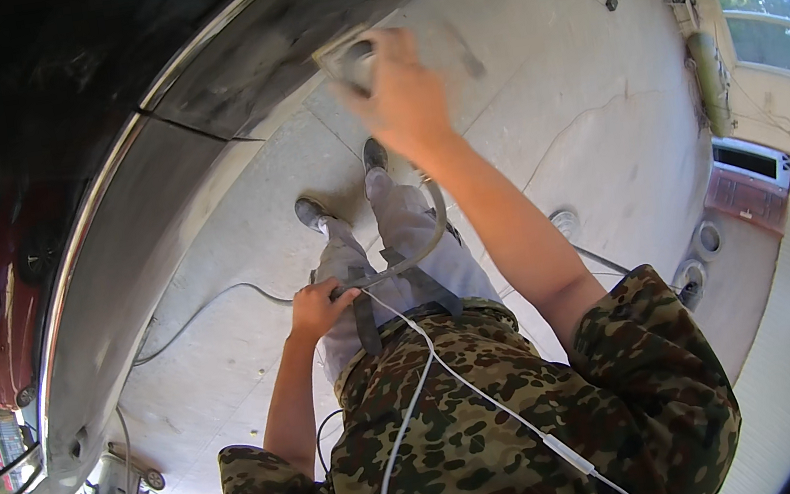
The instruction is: The person uses a pneumatic sander to smooth a large area on the side of a car, moving the tool across the door and rear quarter panel while kneeling. The person occasionally pauses to feel the surface with their hand.
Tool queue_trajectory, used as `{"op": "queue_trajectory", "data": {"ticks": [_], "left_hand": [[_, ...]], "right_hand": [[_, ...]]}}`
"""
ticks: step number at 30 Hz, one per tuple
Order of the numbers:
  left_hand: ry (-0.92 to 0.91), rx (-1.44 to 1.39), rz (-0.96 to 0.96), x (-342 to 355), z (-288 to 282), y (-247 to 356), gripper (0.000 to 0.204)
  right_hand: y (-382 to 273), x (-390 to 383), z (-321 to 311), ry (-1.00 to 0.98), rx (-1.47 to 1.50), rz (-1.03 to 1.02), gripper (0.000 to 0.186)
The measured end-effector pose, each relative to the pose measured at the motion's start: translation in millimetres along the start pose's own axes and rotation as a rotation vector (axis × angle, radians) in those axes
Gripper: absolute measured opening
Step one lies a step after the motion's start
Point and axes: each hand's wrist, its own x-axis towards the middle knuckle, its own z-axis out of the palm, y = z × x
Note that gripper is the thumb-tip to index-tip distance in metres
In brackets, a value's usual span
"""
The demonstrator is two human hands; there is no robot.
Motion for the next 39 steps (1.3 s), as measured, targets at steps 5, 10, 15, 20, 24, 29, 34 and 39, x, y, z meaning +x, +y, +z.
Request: {"op": "queue_trajectory", "data": {"ticks": [5,10,15,20,24,29,34,39], "left_hand": [[-0.033,0.118,-0.023,-0.4,-2.3,1.2,0.054],[-0.003,0.086,-0.061,-5.9,-8.8,-6.8,0.053],[0.028,0.023,-0.105,-7.6,-13.4,-16.9,0.051],[-0.029,0.136,-0.154,-9.4,-11.6,-24.1,0.050],[-0.071,0.171,-0.213,-16.5,-17.2,-26.1,0.052],[-0.074,0.138,-0.204,-20.1,-25.3,-16.8,0.048],[-0.023,0.079,-0.186,-6.7,-27.4,5.1,0.045],[0.000,0.058,-0.174,6.7,-33.6,29.8,0.039]], "right_hand": [[-21.2,-18.7,19.6,-0.045,0.201,-0.174,0.066],[15.5,-2.5,9.1,0.048,0.213,0.115,0.064],[33.5,-0.8,6.7,0.103,0.223,0.149,0.064],[-22.6,-38.4,35.7,0.054,0.198,-0.145,0.069],[-36.8,-42.6,41.5,0.010,0.346,-0.135,0.067],[11.1,-9.6,25.0,0.082,0.424,0.104,0.067],[61.6,26.8,14.4,0.082,0.486,0.245,0.066],[99.7,55.0,13.2,0.034,0.489,0.383,0.070]]}}
